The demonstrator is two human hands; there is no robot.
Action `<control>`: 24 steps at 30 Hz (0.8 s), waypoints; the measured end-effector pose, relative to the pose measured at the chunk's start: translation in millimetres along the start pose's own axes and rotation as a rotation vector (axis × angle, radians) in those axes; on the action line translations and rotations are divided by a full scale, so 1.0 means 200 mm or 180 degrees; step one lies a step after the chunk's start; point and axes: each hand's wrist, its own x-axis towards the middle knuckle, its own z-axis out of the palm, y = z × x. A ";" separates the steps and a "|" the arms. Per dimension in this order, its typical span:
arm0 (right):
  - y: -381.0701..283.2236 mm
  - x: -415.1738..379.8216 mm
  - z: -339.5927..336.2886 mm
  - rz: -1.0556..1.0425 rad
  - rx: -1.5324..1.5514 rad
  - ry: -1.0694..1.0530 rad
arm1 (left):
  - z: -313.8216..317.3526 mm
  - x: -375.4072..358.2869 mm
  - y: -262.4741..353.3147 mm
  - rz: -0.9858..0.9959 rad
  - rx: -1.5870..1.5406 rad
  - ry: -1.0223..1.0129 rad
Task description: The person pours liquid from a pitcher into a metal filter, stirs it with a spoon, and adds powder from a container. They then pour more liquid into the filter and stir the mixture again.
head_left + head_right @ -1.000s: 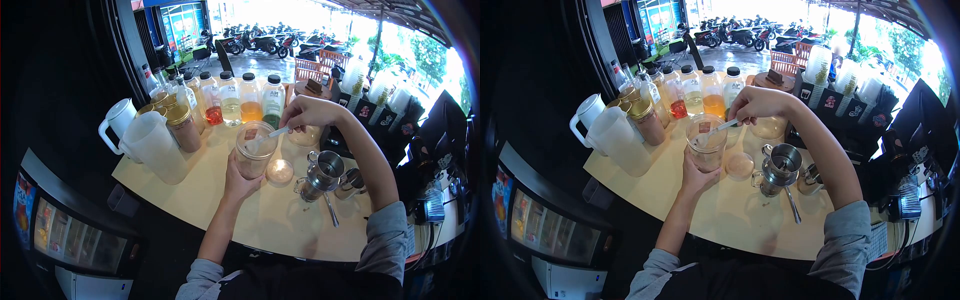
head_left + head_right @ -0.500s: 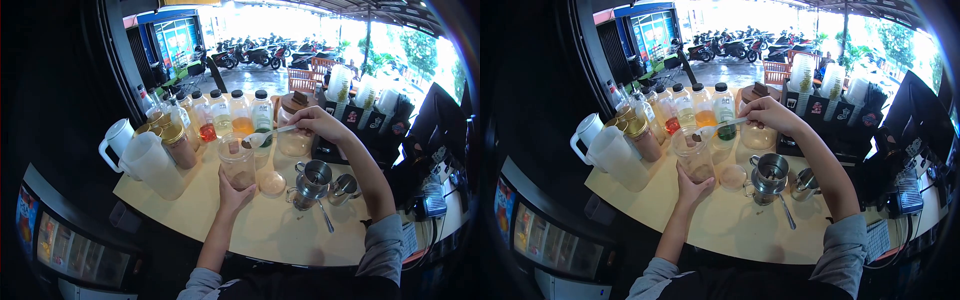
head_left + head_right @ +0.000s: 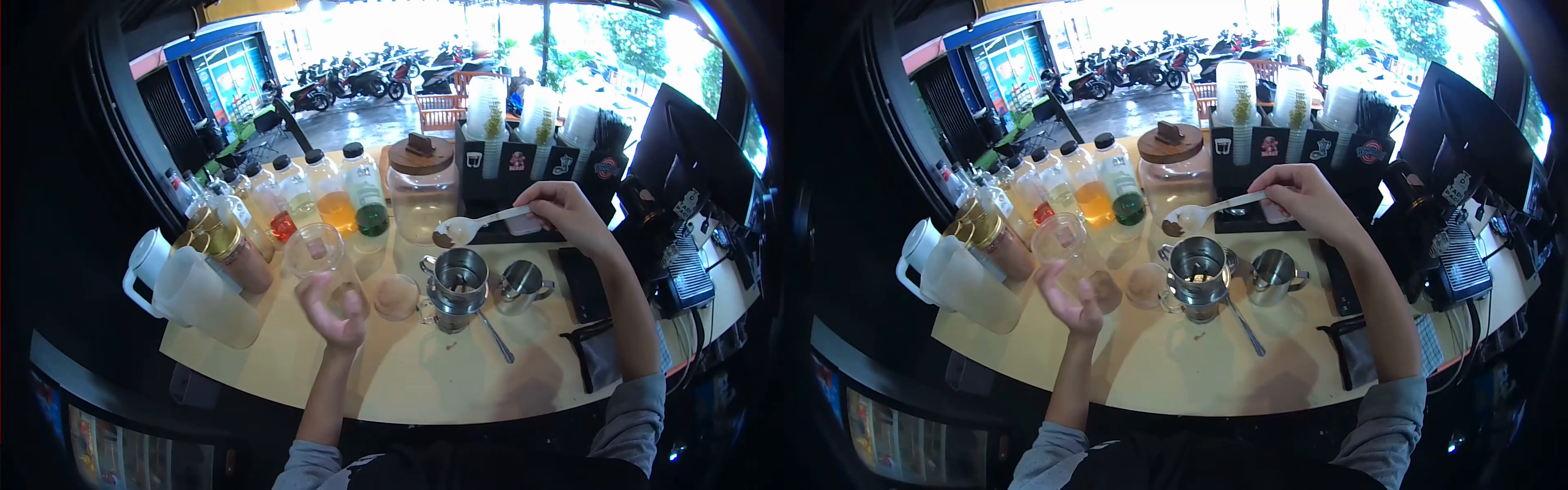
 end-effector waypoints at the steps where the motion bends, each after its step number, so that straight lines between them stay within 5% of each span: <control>1: 0.01 -0.04 -0.01 -0.0088 -0.0161 0.0154 | 0.06 0.05 0.07 0.0142 -0.0353 -0.0431; 3: 0.05 -0.10 -0.03 -0.0164 -0.0428 0.0245 | 0.22 0.19 0.25 0.0270 -0.0690 -0.1249; 5: 0.06 -0.17 -0.02 -0.0100 -0.0611 0.0453 | 0.32 0.23 0.29 -0.0248 -0.1300 -0.1992; 11: 0.01 -0.25 0.03 -0.0241 -0.1133 0.0611 | 0.40 0.32 0.32 -0.0824 -0.1497 -0.3176; 13: 0.05 -0.25 0.05 -0.0932 -0.1332 0.0664 | 0.42 0.31 0.30 -0.0830 -0.1572 -0.3150; 16: 0.02 -0.25 0.07 -0.1087 -0.1519 0.0718 | 0.43 0.29 0.28 -0.0907 -0.1653 -0.3094; 24: 0.03 -0.25 0.07 -0.0827 -0.1425 0.0728 | 0.43 0.29 0.28 -0.1235 -0.1752 -0.3131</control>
